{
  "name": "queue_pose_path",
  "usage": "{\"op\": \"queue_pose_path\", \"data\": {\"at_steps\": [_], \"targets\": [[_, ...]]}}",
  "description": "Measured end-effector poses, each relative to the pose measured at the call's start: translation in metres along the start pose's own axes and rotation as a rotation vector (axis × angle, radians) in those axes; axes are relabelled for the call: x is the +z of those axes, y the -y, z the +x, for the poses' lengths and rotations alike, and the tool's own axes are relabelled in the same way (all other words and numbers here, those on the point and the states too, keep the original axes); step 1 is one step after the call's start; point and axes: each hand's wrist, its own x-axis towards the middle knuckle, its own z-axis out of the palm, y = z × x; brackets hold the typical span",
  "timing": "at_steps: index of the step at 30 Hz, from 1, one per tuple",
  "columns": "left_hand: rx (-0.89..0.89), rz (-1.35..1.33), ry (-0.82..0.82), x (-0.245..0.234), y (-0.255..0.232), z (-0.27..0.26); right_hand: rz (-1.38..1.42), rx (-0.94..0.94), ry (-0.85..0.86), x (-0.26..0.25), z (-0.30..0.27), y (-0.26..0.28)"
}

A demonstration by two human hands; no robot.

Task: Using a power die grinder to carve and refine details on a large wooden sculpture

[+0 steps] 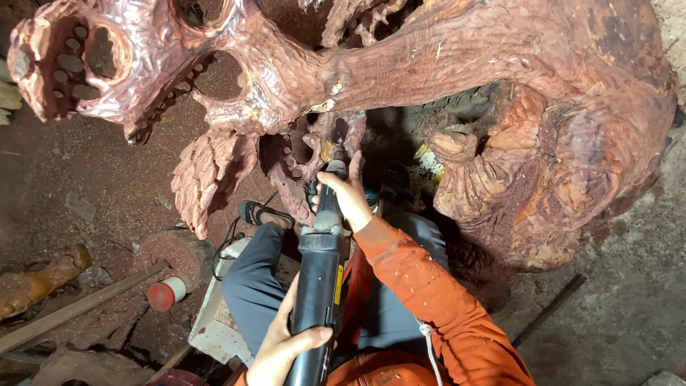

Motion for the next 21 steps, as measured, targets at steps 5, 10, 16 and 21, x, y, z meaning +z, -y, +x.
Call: {"op": "queue_pose_path", "data": {"at_steps": [5, 10, 16, 21], "targets": [[-0.014, -0.002, -0.055, 0.000, 0.012, 0.004, -0.022, 0.027, -0.027, 0.006, -0.012, 0.004], [0.154, 0.114, 0.054, -0.019, 0.021, 0.018, 0.093, -0.130, 0.049, -0.002, -0.010, 0.001], [0.326, 0.223, 0.173, -0.032, 0.026, 0.038, 0.175, -0.180, -0.013, 0.000, -0.009, 0.003], [0.316, 0.172, 0.184, -0.033, 0.032, 0.038, 0.177, -0.096, -0.031, 0.001, -0.012, 0.001]]}}
